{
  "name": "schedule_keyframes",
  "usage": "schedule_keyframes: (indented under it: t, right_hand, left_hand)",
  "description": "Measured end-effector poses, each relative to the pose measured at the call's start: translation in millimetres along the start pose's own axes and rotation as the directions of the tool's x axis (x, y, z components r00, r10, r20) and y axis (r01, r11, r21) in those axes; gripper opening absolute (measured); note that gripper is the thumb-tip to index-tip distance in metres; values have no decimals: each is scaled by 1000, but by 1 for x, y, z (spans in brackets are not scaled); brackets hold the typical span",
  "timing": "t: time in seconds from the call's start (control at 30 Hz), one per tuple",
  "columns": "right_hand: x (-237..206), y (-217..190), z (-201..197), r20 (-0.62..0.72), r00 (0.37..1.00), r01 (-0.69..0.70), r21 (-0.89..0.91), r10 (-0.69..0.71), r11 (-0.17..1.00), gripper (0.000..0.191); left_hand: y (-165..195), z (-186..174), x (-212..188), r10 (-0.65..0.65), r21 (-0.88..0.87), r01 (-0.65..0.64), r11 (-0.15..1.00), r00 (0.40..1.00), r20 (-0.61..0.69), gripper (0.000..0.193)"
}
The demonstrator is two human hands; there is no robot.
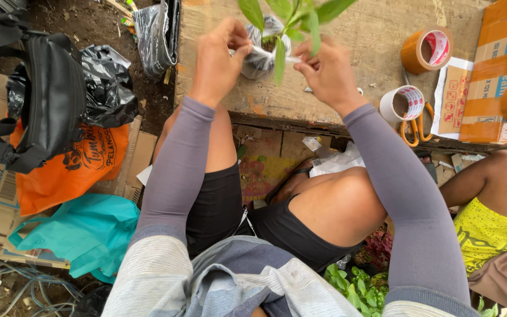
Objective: The person sits on the ground and wraps a black box with tape, then peels a shipping label and presses it onto the wrapped box. They then take a potted plant, wrap its pot with paper, and secure the paper with tape.
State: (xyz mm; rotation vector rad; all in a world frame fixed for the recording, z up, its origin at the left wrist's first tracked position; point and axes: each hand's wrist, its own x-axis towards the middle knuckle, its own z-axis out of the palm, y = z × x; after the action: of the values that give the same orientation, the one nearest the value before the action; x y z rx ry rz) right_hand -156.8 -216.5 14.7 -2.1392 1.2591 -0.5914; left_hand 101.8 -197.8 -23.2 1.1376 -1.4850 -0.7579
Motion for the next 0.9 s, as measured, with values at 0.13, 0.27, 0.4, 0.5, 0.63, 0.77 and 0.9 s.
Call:
schedule_keyframes:
  t: [0.13, 0.27, 0.4, 0.5, 0.63, 0.77, 0.9]
  right_hand:
    - [-8, -4, 7, -46, 964, 257, -111, -264, 960, 21]
    - [-6, -3, 7, -52, 958, 269, -194, -283, 943, 11]
    - [0, 6, 13, 24, 998, -59, -84, 61, 995, 20]
    - [-1, 11, 24, 76, 997, 13, 9, -14, 1000, 23]
    - [-3, 12, 31, 123, 977, 197, -181, -176, 964, 24]
    - [3, 7, 27, 169, 958, 274, -302, -232, 913, 11]
    - [4, 3, 17, 175, 961, 256, -277, -213, 926, 8]
  left_hand:
    - [7, 5, -9, 82, 118, -91, 989, 994, 77, 17]
    - [6, 0, -11, 155, 245, -167, 955, 986, 68, 13]
    - [-11, -13, -7, 114, 190, -136, 972, 986, 120, 14]
    - [-23, -11, -10, -200, -90, 218, 972, 965, 172, 13]
    - [-32, -5, -14, -233, -132, 265, 955, 947, 219, 13]
    - [-36, -4, -16, -324, -145, 362, 921, 918, 230, 13]
    - [-43, -10, -15, -198, -14, 203, 979, 967, 161, 18]
